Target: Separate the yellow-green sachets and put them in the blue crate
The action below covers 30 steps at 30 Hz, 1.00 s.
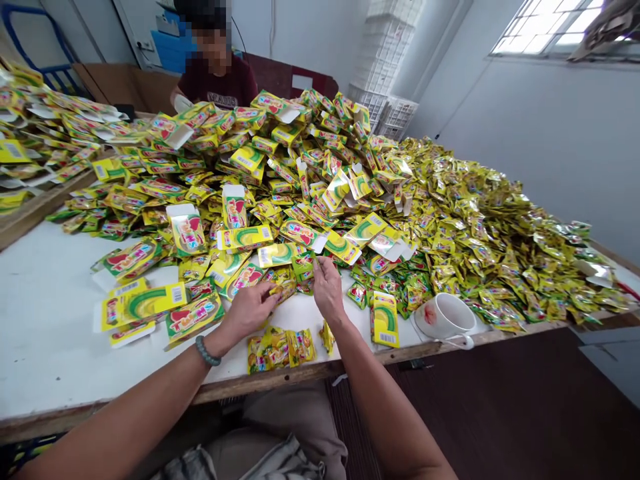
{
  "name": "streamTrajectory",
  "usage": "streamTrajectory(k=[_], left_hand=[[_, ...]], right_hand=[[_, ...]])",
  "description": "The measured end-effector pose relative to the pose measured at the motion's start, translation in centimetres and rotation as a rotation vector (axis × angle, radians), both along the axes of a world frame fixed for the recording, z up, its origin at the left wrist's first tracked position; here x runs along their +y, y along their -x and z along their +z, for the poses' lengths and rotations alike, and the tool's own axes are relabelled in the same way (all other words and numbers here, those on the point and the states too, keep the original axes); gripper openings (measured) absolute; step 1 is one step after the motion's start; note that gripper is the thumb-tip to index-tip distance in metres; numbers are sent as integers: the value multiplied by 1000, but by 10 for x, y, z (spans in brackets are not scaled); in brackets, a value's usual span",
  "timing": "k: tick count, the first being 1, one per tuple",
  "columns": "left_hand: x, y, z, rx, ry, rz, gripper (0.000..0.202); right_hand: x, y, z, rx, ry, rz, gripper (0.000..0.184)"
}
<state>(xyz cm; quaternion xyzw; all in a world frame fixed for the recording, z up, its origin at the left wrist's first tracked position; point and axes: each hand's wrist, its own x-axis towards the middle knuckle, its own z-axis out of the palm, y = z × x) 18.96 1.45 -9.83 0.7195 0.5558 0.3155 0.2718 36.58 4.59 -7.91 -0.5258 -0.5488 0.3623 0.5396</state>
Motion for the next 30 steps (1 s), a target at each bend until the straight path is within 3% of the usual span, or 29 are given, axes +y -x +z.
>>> streamTrajectory(k=[4, 7, 11, 15, 18, 22, 25, 30], left_hand=[[18, 15, -1, -638, 273, 108, 20], [23, 21, 3, -874, 353, 80, 32], [23, 21, 8, -902, 317, 105, 30], [21, 18, 7, -788, 224, 81, 22], [20, 15, 3, -661, 159, 80, 20], [19, 9, -2, -717, 221, 8, 27], [19, 7, -2, -822, 282, 45, 31], [19, 10, 2, -1007, 385, 40, 41]], right_hand=[[6, 10, -6, 95, 66, 94, 41], [2, 15, -9, 83, 99, 161, 41], [-6, 12, -7, 5, 46, 132, 31], [-14, 14, -6, -246, -45, 2, 19], [-19, 22, -6, -357, -118, -19, 16], [-19, 26, -7, -205, -82, 198, 28], [-16, 23, -11, -153, -88, 327, 33], [-13, 19, -17, -385, -153, 101, 44]])
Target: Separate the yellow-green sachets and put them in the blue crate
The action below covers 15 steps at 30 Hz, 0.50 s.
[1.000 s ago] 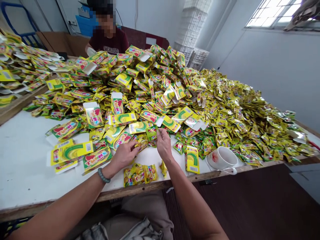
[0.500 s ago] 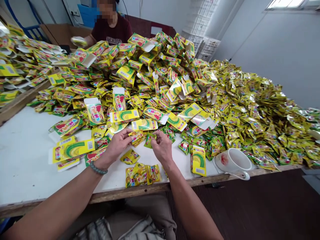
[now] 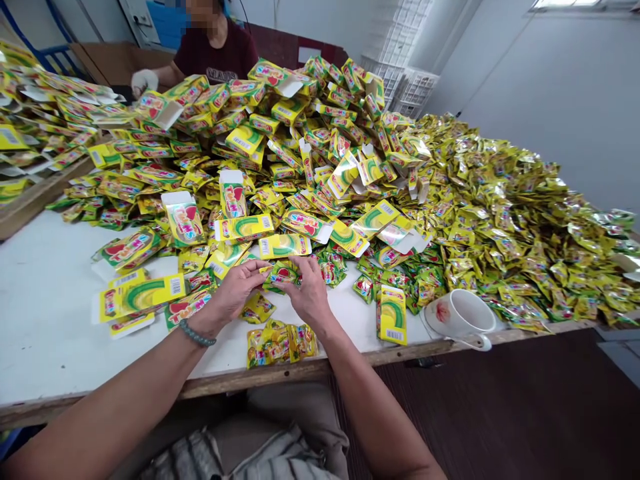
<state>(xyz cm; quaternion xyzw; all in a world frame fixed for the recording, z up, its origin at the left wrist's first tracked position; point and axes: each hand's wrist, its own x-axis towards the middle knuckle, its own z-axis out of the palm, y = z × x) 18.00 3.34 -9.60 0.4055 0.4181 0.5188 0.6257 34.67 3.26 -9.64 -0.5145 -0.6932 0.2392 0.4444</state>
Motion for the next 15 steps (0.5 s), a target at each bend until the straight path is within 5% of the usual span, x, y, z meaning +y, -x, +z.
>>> streamTrajectory(k=[4, 9, 15], left_hand=[[0, 2, 3, -23, -11, -7, 46], [3, 4, -3, 225, -59, 81, 43], [7, 11, -5, 474, -259, 87, 30]], right_hand=[[2, 1, -7, 218, 193, 40, 46], [-2, 1, -1, 509, 308, 127, 41], [-8, -4, 11, 559, 393, 222, 36]])
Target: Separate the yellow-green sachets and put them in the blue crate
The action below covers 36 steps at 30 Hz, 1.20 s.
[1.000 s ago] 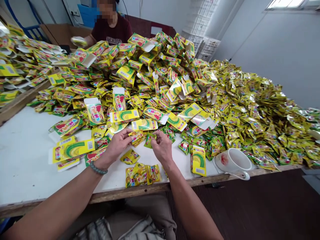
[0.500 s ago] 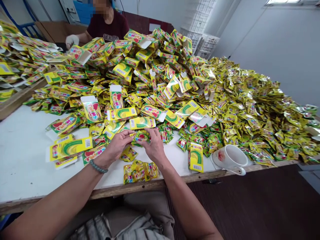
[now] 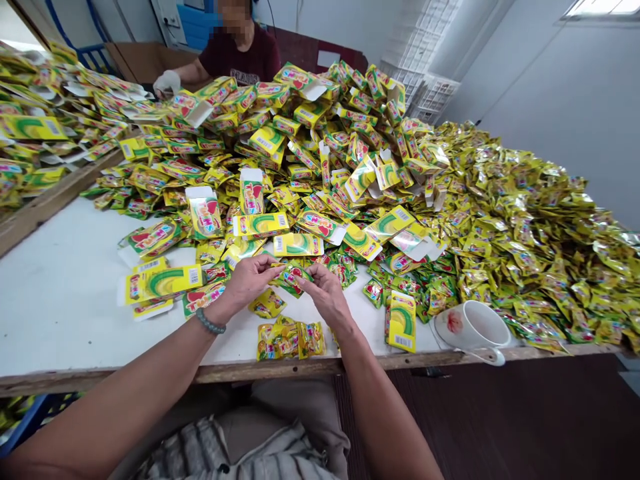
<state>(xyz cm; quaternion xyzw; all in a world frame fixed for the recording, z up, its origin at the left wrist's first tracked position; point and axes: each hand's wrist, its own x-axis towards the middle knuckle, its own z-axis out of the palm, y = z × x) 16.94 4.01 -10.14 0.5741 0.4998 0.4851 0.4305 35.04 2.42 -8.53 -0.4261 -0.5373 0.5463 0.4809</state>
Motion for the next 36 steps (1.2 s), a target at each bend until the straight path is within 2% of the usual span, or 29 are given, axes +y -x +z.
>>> streamTrajectory(k=[3, 9, 12, 16, 19, 22, 24, 26, 29, 31, 33, 36], left_hand=[[-1, 2, 3, 32, 2, -23, 27], [-6, 0, 11, -168, 130, -141, 31], [-7, -2, 10, -202, 145, -126, 37], [-6, -4, 5, -218, 149, -75, 42], [-6, -6, 3, -259, 160, -78, 42], [-5, -7, 5, -285, 156, -125, 41], [-3, -6, 9, -256, 136, -170, 37], [1, -5, 15, -126, 51, -156, 29], [7, -7, 27, 297, -248, 0, 17], [12, -13, 34, 604, -471, 41, 26], [18, -22, 38, 850, -604, -4, 42], [31, -33, 38, 1083, -614, -63, 49]], right_hand=[[0, -3, -1, -71, -34, -9, 33], [1, -4, -8, -527, -314, -70, 17], [2, -2, -9, -602, -390, -107, 15], [3, 0, -9, -404, -274, -118, 31], [2, 1, -9, -269, -130, -18, 54], [1, 2, -9, -147, -57, 50, 49], [1, 2, -8, -36, -54, 1, 42], [3, 0, -7, 25, -65, -99, 41], [6, -5, -5, 53, -99, -271, 41], [8, -9, -5, 51, -132, -357, 39], [9, -12, -5, 21, -171, -425, 39], [9, -15, -6, -36, -203, -494, 40]])
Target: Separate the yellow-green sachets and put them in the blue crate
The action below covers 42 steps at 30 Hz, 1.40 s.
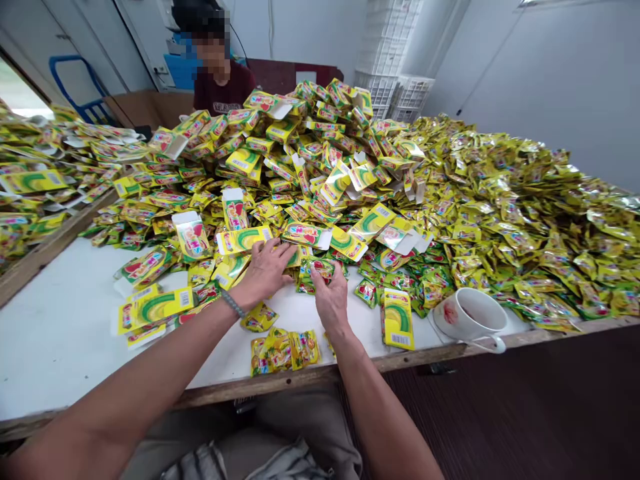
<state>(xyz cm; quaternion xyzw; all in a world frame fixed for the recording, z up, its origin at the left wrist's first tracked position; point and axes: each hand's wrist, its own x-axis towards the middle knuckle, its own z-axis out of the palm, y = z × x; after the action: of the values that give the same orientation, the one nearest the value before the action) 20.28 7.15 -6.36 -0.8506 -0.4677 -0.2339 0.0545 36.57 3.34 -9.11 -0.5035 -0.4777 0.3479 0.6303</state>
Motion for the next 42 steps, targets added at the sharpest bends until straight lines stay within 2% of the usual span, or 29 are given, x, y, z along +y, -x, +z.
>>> streamTrajectory(k=[2, 5, 7, 10, 13, 16, 20, 23, 25, 27, 31, 34, 38, 42], left_hand=[[7, 0, -2, 32, 29, 16, 41], [6, 12, -3, -113, 64, 19, 37], [-4, 26, -1, -281, 138, 58, 30], [-26, 43, 2, -486, 332, 94, 14], [-43, 49, 0, -635, 467, 6, 21], [-46, 49, -7, -753, 516, -79, 26], [-39, 54, -17, -885, 556, -100, 31], [-35, 62, -19, -870, 580, -94, 39], [-34, 67, -18, -829, 578, -82, 41], [-32, 70, -17, -826, 578, -85, 40], [-28, 69, -18, -952, 669, -140, 41], [-25, 65, -20, -1048, 769, -194, 41], [-23, 62, -23, -1167, 840, -210, 39], [-25, 61, -23, -1190, 867, -217, 43]], right_hand=[[-1, -2, 1, -4, 2, -9, 40], [-4, -4, 4, 29, -18, 17, 37], [-4, -4, 5, 52, -33, 36, 36], [-2, 0, 6, 96, -48, 75, 37], [1, 6, 9, 96, -45, 170, 38], [7, 13, 21, -134, -47, 239, 34], [22, 19, 45, -542, -36, 293, 25], [34, 26, 54, -648, -76, 431, 19], [40, 32, 51, -651, -114, 508, 18], [43, 39, 43, -618, -118, 513, 20], [41, 48, 26, -445, -39, 298, 33], [34, 51, 23, -380, -45, 241, 31], [28, 50, 26, -547, -164, 225, 26], [27, 45, 23, -756, -248, 319, 28]])
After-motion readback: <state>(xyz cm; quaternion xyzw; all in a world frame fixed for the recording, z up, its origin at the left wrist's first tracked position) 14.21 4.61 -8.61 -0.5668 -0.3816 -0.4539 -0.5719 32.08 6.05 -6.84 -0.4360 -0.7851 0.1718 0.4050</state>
